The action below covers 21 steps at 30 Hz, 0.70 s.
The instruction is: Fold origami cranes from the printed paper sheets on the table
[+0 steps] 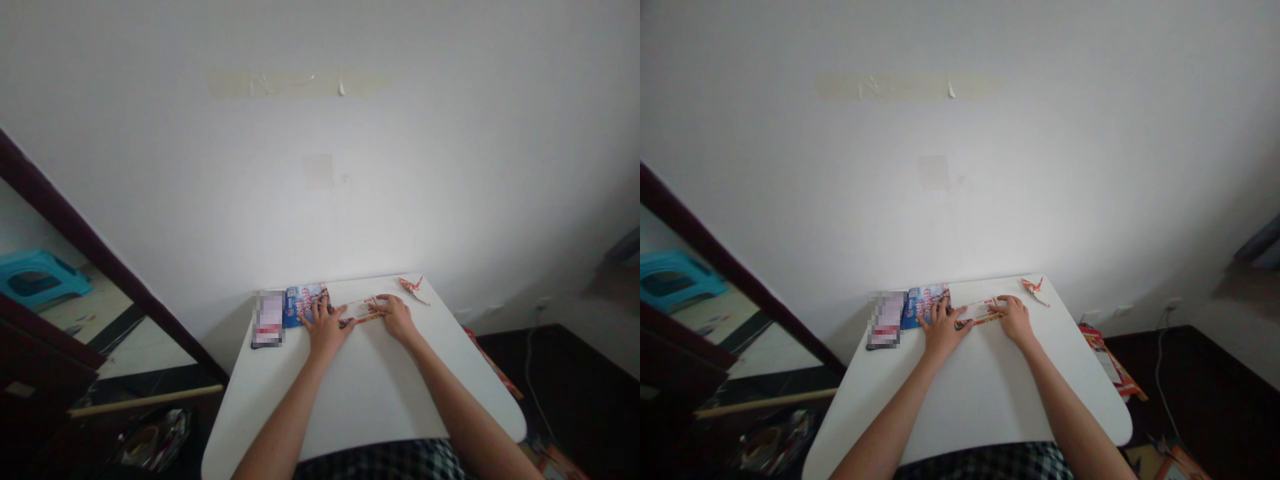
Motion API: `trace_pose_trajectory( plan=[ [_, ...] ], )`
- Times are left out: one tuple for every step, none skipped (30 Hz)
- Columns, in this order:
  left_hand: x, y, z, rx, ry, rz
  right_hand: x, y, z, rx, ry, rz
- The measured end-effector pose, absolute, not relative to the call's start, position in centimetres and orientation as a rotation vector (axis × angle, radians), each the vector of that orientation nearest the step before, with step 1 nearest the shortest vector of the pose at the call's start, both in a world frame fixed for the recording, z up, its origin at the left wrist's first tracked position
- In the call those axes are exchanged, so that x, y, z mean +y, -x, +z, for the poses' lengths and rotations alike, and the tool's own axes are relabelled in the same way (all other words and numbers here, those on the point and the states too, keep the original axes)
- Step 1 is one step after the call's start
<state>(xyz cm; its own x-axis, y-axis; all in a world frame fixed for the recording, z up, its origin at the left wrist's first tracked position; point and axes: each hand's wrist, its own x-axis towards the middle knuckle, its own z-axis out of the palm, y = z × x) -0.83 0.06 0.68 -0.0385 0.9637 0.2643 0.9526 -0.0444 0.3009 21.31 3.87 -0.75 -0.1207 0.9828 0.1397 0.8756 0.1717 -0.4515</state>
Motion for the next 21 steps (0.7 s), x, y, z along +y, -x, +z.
trace_pose_trajectory(
  plan=[
    [0.0, 0.8, 0.8, 2.154, -2.160, 0.630, 3.7, -21.3, -0.8, -2.062, 1.749, 0.348],
    [-0.1, 0.7, 0.9, 2.155, -2.161, 0.624, 3.5, -21.2, -0.8, -2.067, 1.741, 0.331],
    [-0.2, 0.6, 1.1, 2.155, -2.163, 0.618, 3.3, -21.1, -0.8, -2.065, 1.736, 0.310],
    [-0.3, 0.5, 1.2, 2.153, -2.164, 0.614, 3.0, -20.9, -0.9, -2.057, 1.731, 0.289],
    [-0.3, 0.5, 1.3, 2.148, -2.167, 0.611, 2.7, -20.7, -0.9, -2.055, 1.719, 0.268],
    [-0.4, 0.4, 1.4, 2.142, -2.172, 0.610, 2.5, -20.4, -1.0, -2.040, 1.719, 0.232],
    [-0.4, 0.4, 1.4, 2.134, -2.176, 0.610, 2.3, -20.0, -1.0, -2.032, 1.720, 0.192],
    [-0.4, 0.3, 1.4, 2.126, -2.180, 0.611, 2.1, -19.7, -1.0, -2.024, 1.725, 0.153],
    [-0.3, 0.3, 1.4, 2.118, -2.183, 0.613, 2.0, -19.3, -1.1, -2.014, 1.732, 0.116],
    [-0.3, 0.4, 1.3, 2.112, -2.184, 0.616, 1.9, -19.1, -1.1, -2.008, 1.740, 0.090],
    [-0.2, 0.4, 1.3, 2.109, -2.184, 0.619, 1.8, -18.8, -1.1, -2.007, 1.742, 0.073],
    [-0.1, 0.4, 1.2, 2.109, -2.182, 0.622, 1.8, -18.7, -1.1, -2.005, 1.744, 0.063],
    [0.0, 0.4, 1.1, 2.111, -2.180, 0.623, 1.7, -18.5, -1.1, -2.002, 1.745, 0.057],
    [0.0, 0.4, 1.0, 2.113, -2.179, 0.623, 1.7, -18.5, -1.1, -1.999, 1.746, 0.056],
    [0.1, 0.4, 1.0, 2.118, -2.174, 0.618, 1.7, -18.5, -1.1, -1.997, 1.749, 0.058],
    [0.2, 0.4, 1.0, 2.123, -2.167, 0.611, 1.7, -18.5, -1.0, -1.998, 1.753, 0.062],
    [0.2, 0.5, 1.0, 2.125, -2.161, 0.603, 1.8, -18.5, -1.0, -2.002, 1.756, 0.069],
    [0.3, 0.5, 1.0, 2.125, -2.154, 0.595, 1.8, -18.6, -1.0, -2.010, 1.760, 0.077],
    [0.3, 0.6, 0.9, 2.121, -2.149, 0.587, 1.9, -18.6, -1.0, -2.013, 1.765, 0.084],
    [0.3, 0.7, 0.9, 2.113, -2.148, 0.578, 2.0, -18.6, -1.0, -2.014, 1.771, 0.092],
    [0.3, 0.9, 0.9, 2.100, -2.153, 0.567, 2.0, -18.6, -1.0, -2.011, 1.777, 0.100]
  ],
)
